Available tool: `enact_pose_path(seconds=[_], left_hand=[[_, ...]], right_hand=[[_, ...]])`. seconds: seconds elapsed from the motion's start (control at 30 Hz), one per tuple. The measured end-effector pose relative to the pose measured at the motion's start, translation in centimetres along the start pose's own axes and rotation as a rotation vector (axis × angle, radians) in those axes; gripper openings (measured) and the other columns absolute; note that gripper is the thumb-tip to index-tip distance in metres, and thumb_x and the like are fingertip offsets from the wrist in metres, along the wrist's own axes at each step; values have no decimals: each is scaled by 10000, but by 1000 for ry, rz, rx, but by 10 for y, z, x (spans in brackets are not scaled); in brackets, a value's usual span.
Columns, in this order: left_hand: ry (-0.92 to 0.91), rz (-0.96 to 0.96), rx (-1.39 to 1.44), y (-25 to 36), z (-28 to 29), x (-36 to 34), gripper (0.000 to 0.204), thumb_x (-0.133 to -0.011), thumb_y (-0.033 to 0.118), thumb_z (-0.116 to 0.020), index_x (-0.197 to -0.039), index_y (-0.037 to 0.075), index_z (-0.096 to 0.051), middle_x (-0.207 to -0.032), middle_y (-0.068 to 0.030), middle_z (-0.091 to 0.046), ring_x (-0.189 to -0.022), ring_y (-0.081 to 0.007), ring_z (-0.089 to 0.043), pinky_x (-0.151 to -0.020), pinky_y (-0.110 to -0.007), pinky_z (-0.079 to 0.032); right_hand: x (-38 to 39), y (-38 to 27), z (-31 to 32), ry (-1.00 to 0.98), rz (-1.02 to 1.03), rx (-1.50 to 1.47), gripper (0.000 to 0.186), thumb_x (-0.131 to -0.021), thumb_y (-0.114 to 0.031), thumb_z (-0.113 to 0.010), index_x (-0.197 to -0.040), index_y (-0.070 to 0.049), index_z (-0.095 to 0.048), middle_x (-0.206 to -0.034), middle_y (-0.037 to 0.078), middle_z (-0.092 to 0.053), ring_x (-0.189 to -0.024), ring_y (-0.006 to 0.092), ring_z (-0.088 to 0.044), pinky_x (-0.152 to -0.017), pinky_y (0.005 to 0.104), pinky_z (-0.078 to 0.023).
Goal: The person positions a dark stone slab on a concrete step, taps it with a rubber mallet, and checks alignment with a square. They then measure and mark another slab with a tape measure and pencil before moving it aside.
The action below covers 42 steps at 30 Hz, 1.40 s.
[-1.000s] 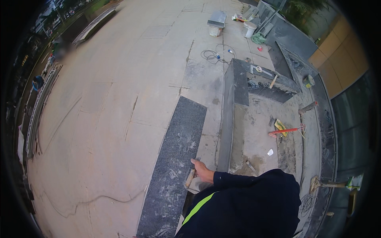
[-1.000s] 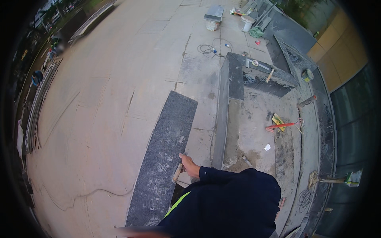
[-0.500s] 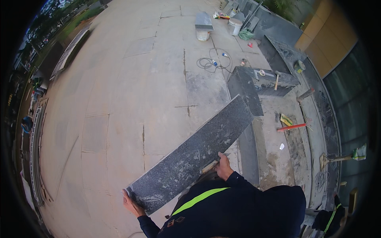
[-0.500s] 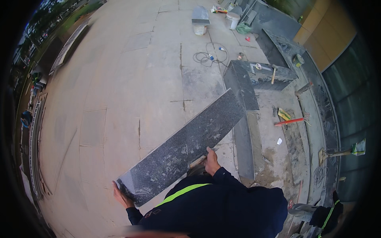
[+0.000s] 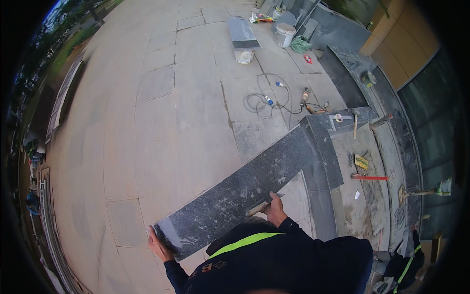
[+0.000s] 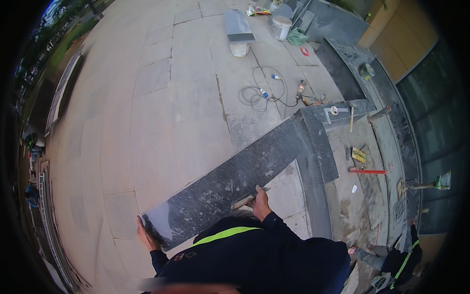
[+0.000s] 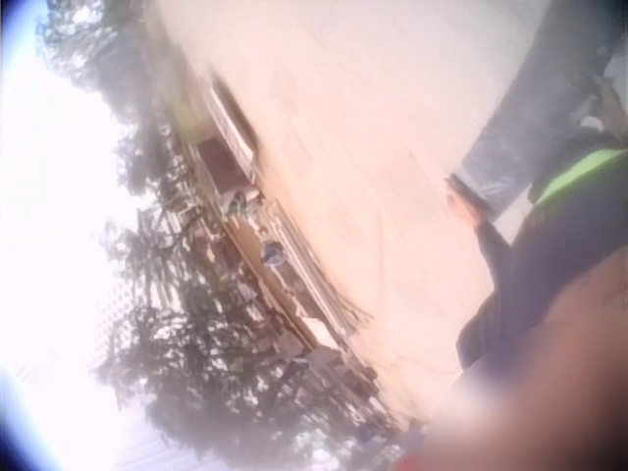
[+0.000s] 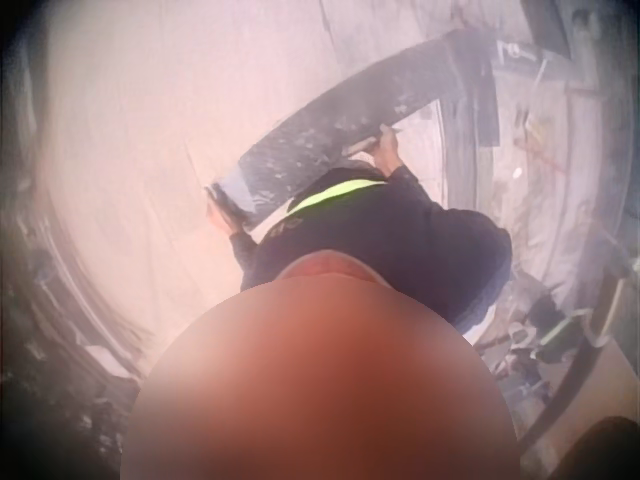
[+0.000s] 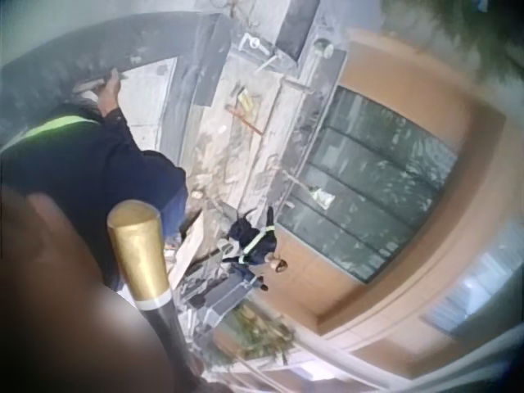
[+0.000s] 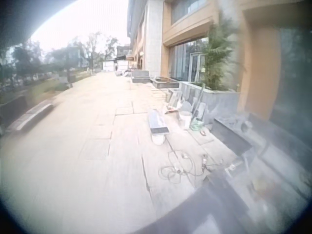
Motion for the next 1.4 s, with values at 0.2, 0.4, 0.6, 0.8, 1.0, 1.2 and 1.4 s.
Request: enact_pose_path(seconds=[0.2,0.4,0.6,0.8,1.0,1.2,1.4], left_hand=[[-25,-36,24,135,-164,-214,801,-1040,684,-656,-962,-112,-706,-890,-81,-661,-861,-189,-533,-836,-370,-473],[-146,-44,-8,304,-419,-414,820,-1031,677,-672,-1145,-133,-736,-1051,-121,-718,-960,-222,-597,-945,-380,-494],[-313,-185,-94,499,-656,-562,854,-1103,658,-537,-1545,-70,-598,-1344,-167,-701,-1190,-214,-598,-1097,-377,-462],[-407,-199,-119,666,-964,-707,739,-1053,632,-682,-1057,-104,-749,-1001,-84,-719,-925,-173,-600,-896,-336,-494],[-449,-259,-39,841,-1253,-804,706,-1045,649,-690,-852,-30,-676,-807,8,-545,-764,-127,-428,-707,-326,-367],[-402,-278,-105,971,-1447,-920,725,-1033,676,-680,-866,-29,-697,-828,-19,-596,-789,-136,-489,-737,-328,-412],[-617,-278,-144,1085,-1789,-1070,836,-999,701,-702,-998,-133,-742,-843,-57,-655,-791,-169,-565,-740,-377,-481]], right_hand=[[-149,-78,-219,37,-5,-76,486,-1136,-433,-520,-1466,-79,-565,-1372,140,-705,-1219,355,-711,-1041,585,-567],[-370,-245,-439,115,31,-132,490,-1100,-406,-584,-1465,-79,-581,-1415,121,-694,-1273,323,-667,-1079,538,-516],[-512,-422,-589,195,47,-179,555,-1033,-470,-676,-1445,-107,-593,-1262,62,-692,-1105,250,-633,-954,413,-475],[-722,-610,-731,278,67,-241,511,-1035,-442,-678,-1430,-128,-599,-1314,60,-701,-1182,239,-648,-964,416,-483],[-919,-822,-842,361,25,-288,484,-1049,-413,-670,-1407,-95,-601,-1280,82,-714,-1113,256,-690,-907,404,-533],[-1087,-987,-994,215,175,-366,426,-1098,-432,-614,-1330,-75,-625,-1057,72,-685,-948,238,-698,-839,473,-581],[-1323,-1115,-1098,298,179,-530,361,-1110,-371,-591,-1341,-93,-604,-1139,84,-719,-937,268,-714,-817,487,-576]])
Point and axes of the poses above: each hand's wrist, its own x-axis away from the middle knuckle, its own z-axis out of the back of the hand, y = z × x, the point moved 9 cm from there along -x, towards the middle knuckle
